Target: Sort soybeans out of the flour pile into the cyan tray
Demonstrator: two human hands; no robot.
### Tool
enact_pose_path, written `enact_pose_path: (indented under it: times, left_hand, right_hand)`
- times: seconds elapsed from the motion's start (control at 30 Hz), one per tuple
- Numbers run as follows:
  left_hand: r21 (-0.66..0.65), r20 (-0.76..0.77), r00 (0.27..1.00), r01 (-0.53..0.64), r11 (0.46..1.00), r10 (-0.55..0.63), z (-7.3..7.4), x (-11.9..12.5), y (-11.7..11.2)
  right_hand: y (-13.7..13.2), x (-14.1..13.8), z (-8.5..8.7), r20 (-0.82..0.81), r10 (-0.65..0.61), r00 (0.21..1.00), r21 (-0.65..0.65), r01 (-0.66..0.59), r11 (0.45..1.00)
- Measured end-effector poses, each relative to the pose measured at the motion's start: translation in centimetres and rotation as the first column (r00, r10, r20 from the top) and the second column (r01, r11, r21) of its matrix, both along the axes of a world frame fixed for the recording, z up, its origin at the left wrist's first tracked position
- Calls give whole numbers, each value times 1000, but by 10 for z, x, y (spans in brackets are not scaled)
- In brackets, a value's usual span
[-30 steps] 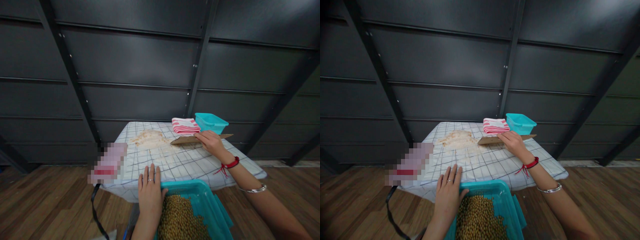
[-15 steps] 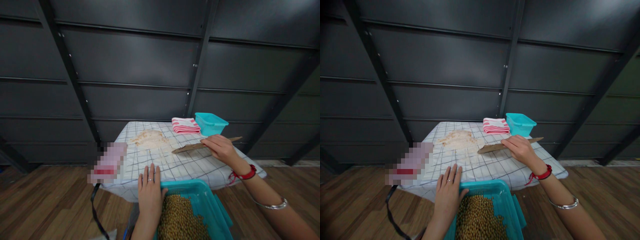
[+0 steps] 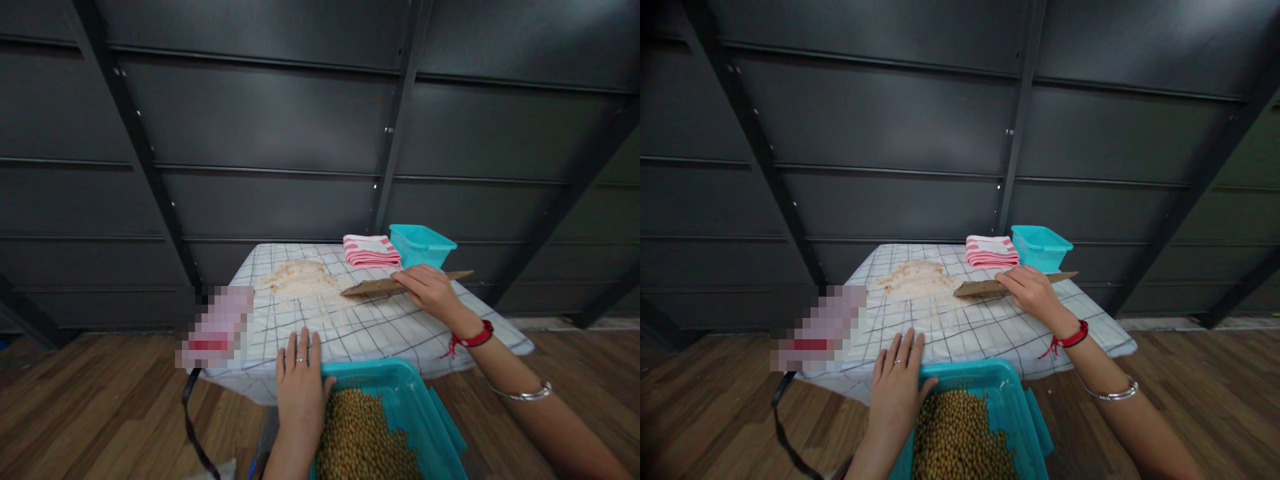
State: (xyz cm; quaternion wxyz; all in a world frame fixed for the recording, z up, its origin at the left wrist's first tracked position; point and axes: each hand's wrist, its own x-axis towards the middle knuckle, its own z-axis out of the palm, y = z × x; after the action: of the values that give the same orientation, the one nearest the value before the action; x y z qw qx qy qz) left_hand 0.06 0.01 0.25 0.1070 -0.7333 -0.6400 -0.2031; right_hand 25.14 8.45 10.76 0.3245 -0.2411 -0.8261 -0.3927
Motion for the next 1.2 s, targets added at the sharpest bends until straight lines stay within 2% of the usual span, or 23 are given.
enact_pose_path:
  times: [0.47,0.63,0.77,1.03,1.2]
  left_hand:
    - [35,-19,1000,8,999,-7,-2,0,0]
    - [-2,-1,1000,-4,1000,4,-1,1,0]
    - [32,-9,1000,13,999,-13,-3,-1,-1]
    - [41,-9,1000,12,999,-11,-3,0,0]
    - [1,9,1000,6,1000,-6,2,1,-1]
  right_hand:
    - [-35,9,2,16,61,998,-37,-61,997]
    - [-30,13,3,-12,-9,1000,40,9,999]
    - [-20,16,-1,0,-72,997,63,72,995]
    - [-36,12,1,19,-9,1000,-4,9,1000]
    - [-40,10,6,29,4,1000,22,-5,1000]
